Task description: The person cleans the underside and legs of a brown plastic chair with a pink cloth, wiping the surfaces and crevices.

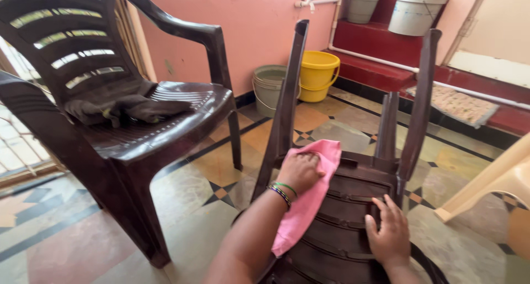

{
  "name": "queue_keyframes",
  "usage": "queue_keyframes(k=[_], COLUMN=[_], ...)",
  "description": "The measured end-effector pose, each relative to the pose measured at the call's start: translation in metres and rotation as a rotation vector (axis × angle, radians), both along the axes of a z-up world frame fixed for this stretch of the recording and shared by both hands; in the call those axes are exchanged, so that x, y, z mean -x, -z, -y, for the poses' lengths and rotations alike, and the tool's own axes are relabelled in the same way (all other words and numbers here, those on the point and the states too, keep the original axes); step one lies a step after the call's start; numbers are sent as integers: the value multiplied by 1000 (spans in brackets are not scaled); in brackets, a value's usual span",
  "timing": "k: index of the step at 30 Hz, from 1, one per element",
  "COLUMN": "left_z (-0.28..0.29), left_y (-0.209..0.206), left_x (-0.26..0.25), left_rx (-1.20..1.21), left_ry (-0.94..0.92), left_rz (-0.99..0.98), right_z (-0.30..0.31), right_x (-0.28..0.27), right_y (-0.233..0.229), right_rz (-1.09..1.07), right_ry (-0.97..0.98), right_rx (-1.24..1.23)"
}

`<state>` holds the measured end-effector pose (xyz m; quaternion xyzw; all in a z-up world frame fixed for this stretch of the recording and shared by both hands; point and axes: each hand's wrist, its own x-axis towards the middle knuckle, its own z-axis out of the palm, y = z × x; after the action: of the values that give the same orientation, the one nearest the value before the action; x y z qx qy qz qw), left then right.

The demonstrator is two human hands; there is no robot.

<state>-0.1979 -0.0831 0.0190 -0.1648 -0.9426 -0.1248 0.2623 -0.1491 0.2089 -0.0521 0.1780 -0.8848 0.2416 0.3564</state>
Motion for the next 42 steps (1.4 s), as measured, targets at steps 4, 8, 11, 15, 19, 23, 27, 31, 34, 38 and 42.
queue_keyframes(k=[4, 8, 11, 15, 19, 23, 27, 31, 34, 38, 42], left_z=[19, 12, -9, -54, -52, -22, 18, 18, 4, -12, -33], left_y=[-6, -3, -9, -30, -28, -18, -9, -11, -1, 6, -9], left_x=[5, -5, -18, -38, -39, -17, -11, -21, -25, -28, -11], left_rx=[273, 278, 268, 54, -158, 95, 177, 365, 391, 136, -495], left_ry=[-86, -172, -204, -200, -29, -53, -54, -161, -224, -185, -209], left_rz=[-83, -83, -17, 200, 14, 30, -169, -185, -221, -136, -173], right_z=[-2, -2, -2, -2, -1, 0, -1, -2, -1, -2, -1], right_x=[-9, -15, -21, -18, -20, -19, -19, -23, -24, -22, -20], right_y=[2, 0, 2, 2, 2, -1, -1, -3, -3, -2, -1], right_rz=[-9, 37, 26, 12, 17, 35, 31, 78, 49, 73, 69], right_ry=[-17, 14, 17, 22, 24, 26, 7, 15, -7, 23, 37], right_rx=[12, 24, 26, 10, 28, 32, 42, 54, 50, 26, 15])
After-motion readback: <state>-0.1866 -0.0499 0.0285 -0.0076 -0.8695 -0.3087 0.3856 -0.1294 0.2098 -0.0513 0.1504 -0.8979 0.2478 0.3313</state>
